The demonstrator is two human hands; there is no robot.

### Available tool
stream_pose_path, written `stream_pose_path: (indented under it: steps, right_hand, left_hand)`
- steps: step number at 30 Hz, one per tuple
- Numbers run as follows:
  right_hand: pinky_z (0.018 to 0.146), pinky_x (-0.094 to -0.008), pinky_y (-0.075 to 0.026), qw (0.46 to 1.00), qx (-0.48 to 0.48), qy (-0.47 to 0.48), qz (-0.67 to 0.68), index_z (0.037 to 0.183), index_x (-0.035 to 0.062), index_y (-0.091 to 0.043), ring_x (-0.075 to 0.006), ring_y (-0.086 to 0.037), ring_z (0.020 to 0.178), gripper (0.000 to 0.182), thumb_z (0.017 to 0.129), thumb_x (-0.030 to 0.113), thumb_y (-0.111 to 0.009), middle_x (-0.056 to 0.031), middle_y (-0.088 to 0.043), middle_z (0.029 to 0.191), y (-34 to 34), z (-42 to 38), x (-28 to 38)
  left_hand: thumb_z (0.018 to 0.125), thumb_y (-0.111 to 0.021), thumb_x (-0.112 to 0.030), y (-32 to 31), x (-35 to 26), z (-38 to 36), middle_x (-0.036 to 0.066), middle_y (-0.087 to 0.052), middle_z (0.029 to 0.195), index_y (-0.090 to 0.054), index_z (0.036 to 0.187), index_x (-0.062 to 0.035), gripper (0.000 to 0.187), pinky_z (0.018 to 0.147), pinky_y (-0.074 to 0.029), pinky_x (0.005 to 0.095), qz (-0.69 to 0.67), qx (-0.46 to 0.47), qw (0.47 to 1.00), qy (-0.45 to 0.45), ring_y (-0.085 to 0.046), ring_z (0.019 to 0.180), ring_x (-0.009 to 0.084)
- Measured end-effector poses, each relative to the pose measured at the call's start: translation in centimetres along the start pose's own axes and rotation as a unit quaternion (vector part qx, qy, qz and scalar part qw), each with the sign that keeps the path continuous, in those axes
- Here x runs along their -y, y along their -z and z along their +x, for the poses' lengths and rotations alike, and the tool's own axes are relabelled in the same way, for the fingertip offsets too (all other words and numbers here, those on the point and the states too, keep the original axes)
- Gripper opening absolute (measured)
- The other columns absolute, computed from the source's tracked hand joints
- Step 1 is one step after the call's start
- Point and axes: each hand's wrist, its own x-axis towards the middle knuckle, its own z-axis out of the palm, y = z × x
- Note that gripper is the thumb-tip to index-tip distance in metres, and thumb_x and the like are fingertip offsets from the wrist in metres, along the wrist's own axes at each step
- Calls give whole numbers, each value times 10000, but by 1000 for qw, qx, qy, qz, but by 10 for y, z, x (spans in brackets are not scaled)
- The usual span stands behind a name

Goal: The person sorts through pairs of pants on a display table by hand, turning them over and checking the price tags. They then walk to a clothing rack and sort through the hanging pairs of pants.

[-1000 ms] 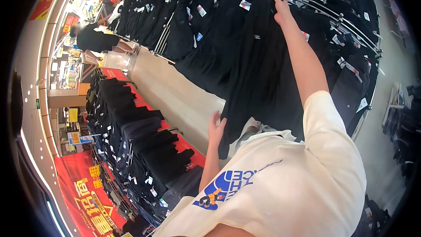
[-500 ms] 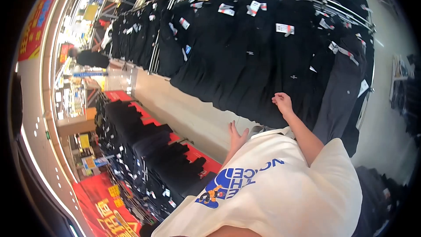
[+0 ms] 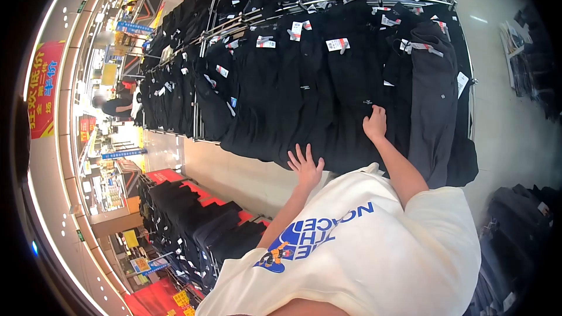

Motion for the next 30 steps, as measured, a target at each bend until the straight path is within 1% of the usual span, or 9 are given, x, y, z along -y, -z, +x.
stream_pose_path:
  steps: [5, 11, 14, 17, 18, 21, 22, 26, 30]
  right_hand:
    - [1110, -475, -455, 999, 19, 34, -10, 1382, 28, -542, -403, -510, 1318, 551, 877, 146, -728, -195, -495, 1441, 0, -19, -9]
    - [1003, -420, -538, 998, 49, 24, 25, 1224, 44, -691, -349, -673, 1117, 360, 888, 168, -728, -168, -673, 1237, 10, -13, -26]
    - [891, -394, -590, 997, 23, -10, 74, 1119, 44, -749, -311, -754, 981, 251, 903, 170, -717, -153, -781, 1029, 23, -30, -27]
    - [880, -383, -590, 997, 7, -14, 80, 1123, 30, -744, -303, -757, 958, 244, 911, 145, -707, -158, -779, 1026, 27, -54, -37]
    - [871, -378, -592, 996, 5, -20, 84, 1122, 20, -741, -293, -760, 940, 239, 913, 132, -703, -159, -779, 1016, 27, -63, -36]
    - [860, -381, -593, 997, -4, -7, 81, 1121, 15, -735, -283, -761, 914, 237, 915, 127, -700, -149, -780, 1000, 33, -90, -27]
    - [838, -395, -591, 997, -21, 19, 78, 1110, 32, -740, -302, -757, 904, 211, 927, 124, -690, -156, -775, 996, 37, -97, -19]
    - [805, -423, -584, 992, -103, 66, 42, 1069, 60, -747, -363, -737, 894, 159, 952, 131, -666, -162, -764, 997, 42, -129, 11]
    - [924, -439, -554, 992, -68, 101, -30, 1075, 91, -756, -333, -693, 1053, 188, 952, 208, -676, -114, -754, 1075, 39, -158, 20]
  left_hand:
    - [976, -580, -502, -5, 2, 0, 207, -79, 1742, -313, 1640, -136, 804, 1214, -48, 739, -3, 0, 1000, 8, 28, 1573, 544]
    - [970, -580, -515, -11, 7, 0, 204, -76, 1748, -366, 1622, -116, 794, 1193, -45, 766, -22, -31, 999, -12, 40, 1584, 518]
    - [927, -631, -477, -4, 6, 3, 222, -108, 1742, -595, 1395, 18, 682, 1195, -66, 756, -5, -55, 998, -34, 4, 1596, 490]
    - [904, -644, -452, 7, 12, 15, 246, -167, 1723, -617, 1251, 63, 622, 1213, -87, 728, 38, -55, 990, -125, -73, 1598, 472]
    - [891, -651, -427, 4, 17, 18, 275, -354, 1635, -624, 1123, 75, 554, 1234, -176, 644, 36, -112, 977, -180, -265, 1538, 468]
    - [894, -657, -416, -2, 31, 32, 279, -506, 1511, -640, 1104, 74, 533, 1198, -285, 567, 3, -84, 968, -235, -415, 1424, 466]
    - [892, -664, -416, 5, 30, 33, 238, -649, 1269, -646, 1037, 47, 485, 1068, -411, 501, 34, -172, 943, -281, -561, 1217, 410]
    - [884, -680, -440, 20, 35, 47, 145, -649, 936, -632, 904, -15, 428, 835, -481, 456, 24, -102, 942, -318, -623, 919, 333]
    - [895, -680, -495, 27, 49, 72, 149, -668, 930, -674, 902, -37, 458, 813, -518, 466, 41, -48, 917, -394, -645, 908, 347]
